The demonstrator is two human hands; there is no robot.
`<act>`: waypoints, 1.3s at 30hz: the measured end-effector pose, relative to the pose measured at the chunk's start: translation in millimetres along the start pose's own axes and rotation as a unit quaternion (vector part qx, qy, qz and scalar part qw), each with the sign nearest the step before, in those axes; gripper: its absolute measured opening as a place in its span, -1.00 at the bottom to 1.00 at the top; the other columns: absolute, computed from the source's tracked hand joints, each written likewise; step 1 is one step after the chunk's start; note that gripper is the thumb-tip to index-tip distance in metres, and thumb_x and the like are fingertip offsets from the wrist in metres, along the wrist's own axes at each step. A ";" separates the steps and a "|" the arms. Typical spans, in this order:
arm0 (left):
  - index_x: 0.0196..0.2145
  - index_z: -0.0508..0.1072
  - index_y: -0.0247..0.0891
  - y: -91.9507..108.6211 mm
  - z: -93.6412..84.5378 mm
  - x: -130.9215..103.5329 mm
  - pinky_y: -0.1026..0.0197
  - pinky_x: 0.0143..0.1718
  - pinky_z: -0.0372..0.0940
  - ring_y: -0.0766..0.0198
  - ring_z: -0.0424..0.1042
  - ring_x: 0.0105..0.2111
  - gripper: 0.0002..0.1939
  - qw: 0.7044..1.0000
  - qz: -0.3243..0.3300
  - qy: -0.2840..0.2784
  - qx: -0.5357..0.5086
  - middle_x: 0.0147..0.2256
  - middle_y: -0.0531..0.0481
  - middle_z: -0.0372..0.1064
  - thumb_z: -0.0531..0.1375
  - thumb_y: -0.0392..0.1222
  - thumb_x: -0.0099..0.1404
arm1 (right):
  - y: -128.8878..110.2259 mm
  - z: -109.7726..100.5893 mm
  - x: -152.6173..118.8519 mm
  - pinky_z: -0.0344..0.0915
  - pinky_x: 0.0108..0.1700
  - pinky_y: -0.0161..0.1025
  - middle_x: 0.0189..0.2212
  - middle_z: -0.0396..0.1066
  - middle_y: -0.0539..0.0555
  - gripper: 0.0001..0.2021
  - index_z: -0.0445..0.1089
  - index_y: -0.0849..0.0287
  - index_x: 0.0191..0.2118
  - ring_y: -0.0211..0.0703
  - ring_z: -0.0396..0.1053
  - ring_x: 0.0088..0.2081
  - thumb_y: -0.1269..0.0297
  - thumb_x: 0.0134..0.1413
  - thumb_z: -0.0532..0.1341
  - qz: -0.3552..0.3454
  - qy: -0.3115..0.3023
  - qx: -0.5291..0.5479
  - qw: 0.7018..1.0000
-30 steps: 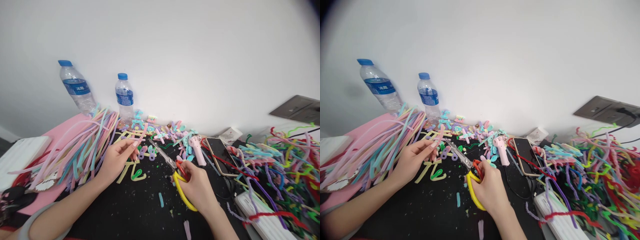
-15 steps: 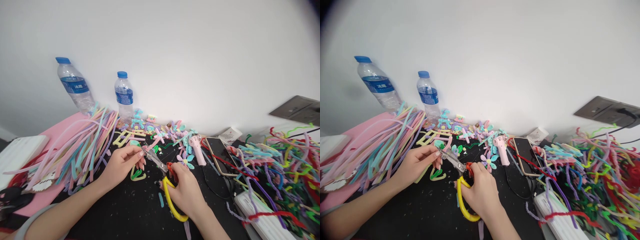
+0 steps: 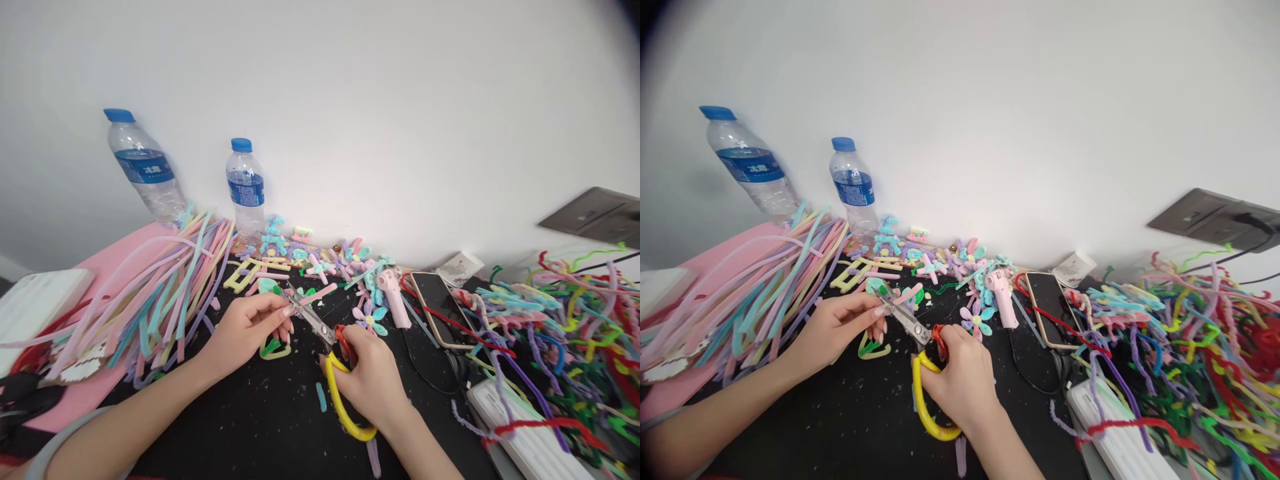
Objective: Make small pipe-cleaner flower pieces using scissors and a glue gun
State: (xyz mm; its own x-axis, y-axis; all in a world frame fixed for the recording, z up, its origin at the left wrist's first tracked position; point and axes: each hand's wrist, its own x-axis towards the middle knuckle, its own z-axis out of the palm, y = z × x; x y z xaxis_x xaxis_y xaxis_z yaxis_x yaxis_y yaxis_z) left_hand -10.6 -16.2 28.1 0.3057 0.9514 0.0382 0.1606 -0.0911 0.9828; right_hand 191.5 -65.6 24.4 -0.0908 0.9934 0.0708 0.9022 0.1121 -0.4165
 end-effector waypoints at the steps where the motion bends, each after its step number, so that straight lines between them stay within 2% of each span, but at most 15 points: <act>1: -0.52 0.44 -0.24 -0.1 0.2 -0.2 0.27 -0.50 0.31 0.28 0.39 -0.58 -0.76 1.000 0.000 0.001 0.000 -0.56 0.01 0.40 0.13 -0.11 0.23 | 0.4 0.8 -0.4 -0.07 -0.47 -0.34 -0.59 0.13 -0.10 -0.68 -0.01 0.13 -0.58 -0.28 0.05 -0.54 0.18 -0.09 0.20 -0.002 0.003 -0.001 1.000; 5: -0.52 0.46 -0.21 -3.1 0.1 0.0 0.26 -0.50 0.34 0.26 0.40 -0.58 -0.78 1.000 -0.004 0.010 -0.005 -0.57 0.02 0.41 0.16 -0.08 0.21 | 2.5 2.5 -1.3 -0.09 -0.51 -0.34 -0.65 0.08 -0.10 -0.67 -0.07 0.13 -0.61 -0.29 0.03 -0.58 0.24 -0.04 0.14 -0.001 0.012 0.008 1.000; 8: -0.47 0.49 -0.19 -7.6 -1.8 2.3 0.23 -0.49 0.36 0.24 0.41 -0.57 -0.81 0.999 0.000 0.034 -0.012 -0.54 0.02 0.44 0.18 -0.06 0.19 | 5.5 -0.6 0.4 -0.07 -0.52 -0.35 -0.65 0.12 -0.09 -0.64 -0.06 0.13 -0.62 -0.28 0.06 -0.58 0.16 -0.03 0.16 0.022 0.026 0.009 0.999; 11: -0.38 0.54 -0.16 -11.7 -4.5 5.3 0.22 -0.45 0.39 0.22 0.43 -0.53 -0.83 0.997 -0.001 0.071 -0.001 -0.51 0.02 0.46 0.20 -0.06 0.17 | 12.0 -4.1 2.4 -0.05 -0.53 -0.34 -0.63 0.21 -0.06 -0.67 0.06 0.12 -0.60 -0.25 0.12 -0.57 0.11 -0.06 0.20 0.067 0.031 -0.014 0.997; 15: -0.31 0.57 -0.13 -15.2 -6.9 7.3 0.18 -0.38 0.42 0.19 0.45 -0.48 -0.82 0.996 -0.003 0.089 0.016 -0.47 0.01 0.49 0.23 -0.08 0.15 | 22.4 -0.3 3.5 0.05 -0.51 -0.32 -0.61 0.29 -0.05 -0.84 0.28 0.13 -0.44 -0.19 0.23 -0.57 0.18 -0.08 0.22 0.095 0.024 -0.018 0.995; 19: -0.32 0.59 -0.10 -16.4 -7.7 8.0 0.13 -0.33 0.43 0.16 0.47 -0.43 -0.82 0.995 0.010 0.086 0.040 -0.42 -0.01 0.51 0.22 -0.08 0.14 | 25.4 4.3 2.5 0.12 -0.52 -0.31 -0.61 0.31 -0.04 -0.84 0.29 0.15 -0.40 -0.17 0.29 -0.57 0.21 -0.08 0.24 0.076 0.015 0.014 0.997; 22: -0.34 0.59 -0.09 -15.7 -8.1 9.3 0.10 -0.28 0.44 0.12 0.49 -0.34 -0.83 0.997 0.014 0.073 0.037 -0.33 -0.02 0.53 0.23 -0.07 0.12 | 25.6 -3.0 1.9 0.20 -0.48 -0.31 -0.56 0.36 0.00 -0.88 0.31 0.14 -0.43 -0.18 0.33 -0.53 0.22 0.01 0.18 0.046 0.015 0.054 0.997; 24: -0.34 0.59 -0.08 -15.3 -8.5 10.3 0.10 -0.26 0.44 0.11 0.49 -0.29 -0.84 0.997 0.020 0.071 0.030 -0.27 -0.02 0.53 0.25 -0.08 0.10 | 29.7 -12.2 3.5 0.25 -0.42 -0.31 -0.51 0.40 0.03 -0.86 0.35 0.14 -0.42 -0.18 0.36 -0.49 0.22 0.07 0.14 0.048 0.051 0.082 0.994; 26: -0.36 0.59 -0.09 -15.5 -9.2 10.9 0.10 -0.28 0.45 0.11 0.49 -0.29 -0.85 0.997 0.017 0.069 0.025 -0.28 -0.03 0.52 0.26 -0.08 0.10 | 39.1 -21.2 8.2 0.29 -0.36 -0.30 -0.47 0.41 0.06 -0.84 0.37 0.16 -0.36 -0.17 0.39 -0.45 0.23 0.10 0.11 0.078 0.135 0.085 0.984; 28: -0.38 0.58 -0.11 -16.1 -10.1 11.5 0.10 -0.31 0.46 0.13 0.50 -0.33 -0.85 0.998 0.001 0.060 0.019 -0.31 -0.04 0.52 0.23 -0.07 0.13 | 52.9 -27.1 16.3 0.31 -0.31 -0.25 -0.36 0.41 0.14 -0.80 0.34 0.21 -0.20 -0.11 0.39 -0.38 0.25 0.09 0.11 0.116 0.236 0.034 0.964; 29: -0.38 0.57 -0.12 -16.3 -10.5 11.8 0.09 -0.31 0.46 0.13 0.50 -0.34 -0.84 0.998 -0.008 0.056 0.013 -0.31 -0.04 0.52 0.23 -0.06 0.13 | 60.7 -28.3 21.5 0.31 -0.27 -0.21 -0.25 0.39 0.21 -0.73 0.31 0.24 -0.12 -0.05 0.39 -0.29 0.24 0.08 0.12 0.124 0.256 -0.003 0.959; 32: -0.29 0.55 -0.11 -15.3 -11.8 12.9 0.06 -0.30 0.45 0.10 0.52 -0.33 -0.81 0.999 -0.027 0.033 -0.011 -0.27 -0.05 0.53 0.25 -0.09 0.10 | 82.5 -25.7 39.0 0.26 -0.12 -0.06 -0.06 0.26 0.41 -0.51 0.18 0.37 0.05 0.18 0.28 -0.03 0.16 0.06 0.15 0.134 0.226 -0.101 0.960; 34: -0.29 0.55 -0.10 -13.1 -12.7 13.2 0.06 -0.28 0.44 0.11 0.53 -0.35 -0.82 0.999 -0.027 0.002 -0.017 -0.32 -0.04 0.54 0.25 -0.13 0.09 | 93.5 -21.4 49.7 0.26 -0.15 -0.05 -0.08 0.26 0.43 -0.45 0.14 0.40 0.08 0.20 0.31 -0.06 0.10 0.07 0.14 0.165 0.179 -0.121 0.962; 36: -0.38 0.57 -0.11 -10.9 -13.9 13.1 0.09 -0.29 0.43 0.11 0.53 -0.38 -0.88 0.999 -0.017 -0.039 -0.003 -0.39 -0.02 0.55 0.23 -0.17 0.10 | 101.4 -17.6 57.7 0.25 -0.15 -0.09 -0.11 0.30 0.38 -0.52 0.17 0.37 0.04 0.15 0.32 -0.07 0.11 0.10 0.11 0.152 0.144 -0.107 0.972; 39: -0.48 0.59 -0.11 -10.7 -16.2 13.1 0.18 -0.39 0.40 0.13 0.51 -0.43 -0.86 0.995 -0.002 -0.081 0.060 -0.45 -0.02 0.54 0.21 -0.19 0.12 | 109.3 -14.6 63.2 0.22 -0.11 -0.11 -0.15 0.34 0.33 -0.63 0.24 0.34 -0.05 0.11 0.30 -0.06 0.16 0.11 0.10 0.125 0.135 -0.097 0.978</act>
State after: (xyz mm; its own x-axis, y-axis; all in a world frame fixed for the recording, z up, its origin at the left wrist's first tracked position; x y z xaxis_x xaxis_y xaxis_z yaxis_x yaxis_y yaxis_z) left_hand -23.4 2.0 21.0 0.4497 0.8932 -0.0055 0.2697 -0.1299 0.9541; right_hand 290.6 9.1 -3.4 0.2341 0.9429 0.2369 0.9473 -0.1663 -0.2739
